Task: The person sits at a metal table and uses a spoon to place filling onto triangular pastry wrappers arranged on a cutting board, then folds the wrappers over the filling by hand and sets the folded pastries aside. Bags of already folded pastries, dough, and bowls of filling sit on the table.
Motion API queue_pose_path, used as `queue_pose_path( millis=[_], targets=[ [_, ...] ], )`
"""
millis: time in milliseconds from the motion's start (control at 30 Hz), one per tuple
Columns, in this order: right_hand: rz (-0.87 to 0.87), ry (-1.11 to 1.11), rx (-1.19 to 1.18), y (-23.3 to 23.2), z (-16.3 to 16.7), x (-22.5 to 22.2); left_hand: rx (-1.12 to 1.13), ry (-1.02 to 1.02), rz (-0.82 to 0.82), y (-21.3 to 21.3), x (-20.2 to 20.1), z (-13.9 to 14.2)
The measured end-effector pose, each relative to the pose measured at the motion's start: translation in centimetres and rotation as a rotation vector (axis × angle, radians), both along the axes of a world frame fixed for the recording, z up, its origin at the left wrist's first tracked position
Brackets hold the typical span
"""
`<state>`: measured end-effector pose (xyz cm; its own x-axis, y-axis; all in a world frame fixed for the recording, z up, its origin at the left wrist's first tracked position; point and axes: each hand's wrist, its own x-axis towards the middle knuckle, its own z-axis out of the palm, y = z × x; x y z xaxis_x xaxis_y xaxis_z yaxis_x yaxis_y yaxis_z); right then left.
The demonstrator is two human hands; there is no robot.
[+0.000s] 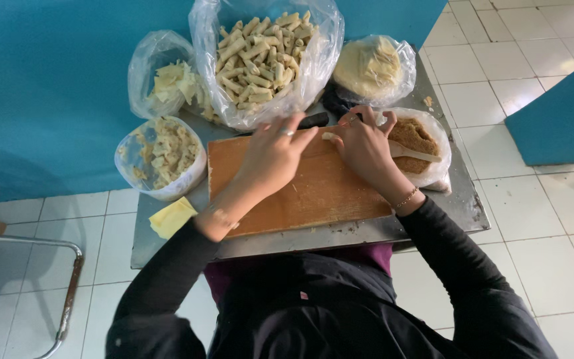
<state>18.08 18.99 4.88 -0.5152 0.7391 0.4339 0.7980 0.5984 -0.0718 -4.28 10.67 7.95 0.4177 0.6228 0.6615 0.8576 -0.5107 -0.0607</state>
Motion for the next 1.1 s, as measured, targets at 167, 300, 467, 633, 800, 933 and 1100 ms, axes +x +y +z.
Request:
queue_pose_path(
  millis=[167, 300, 467, 633, 800, 933, 1100],
  targets=[
    [0.241, 0.146, -0.185, -1.6, 2.4, -0.9, -0.014, -0.242, 0.100, -9.7, -6.9, 1.9],
    [0.634, 0.046, -0.839, -2.8, 3.9, -3.8, -0.189, -0.561, 0.437, -16.9, -13.7, 1.2],
    [0.539, 0.256, -0.746, 1.0, 6.6, -8.7, -0.474, -0.666, 0.608, -18.7, -19.1, -3.4],
    [0.658, 0.658, -0.342, 4.0, 8.1, -10.9, -0.494, -0.672, 0.614, -16.8, -18.1, -7.0],
    [0.529, 0.596, -0.431, -1.0, 6.8, -8.2, -0.460, -0.607, 0.658, -16.4, -16.4, -6.3],
    [0.429, 0.652, -0.406, -4.8, 5.4, -6.8, -0.284, -0.541, 0.608, -16.6, -15.4, -4.9],
    [0.484, 0.702, -0.326, -7.4, 3.5, -6.1, -0.228, -0.655, 0.524, -17.6, -14.3, -2.8]
  ],
)
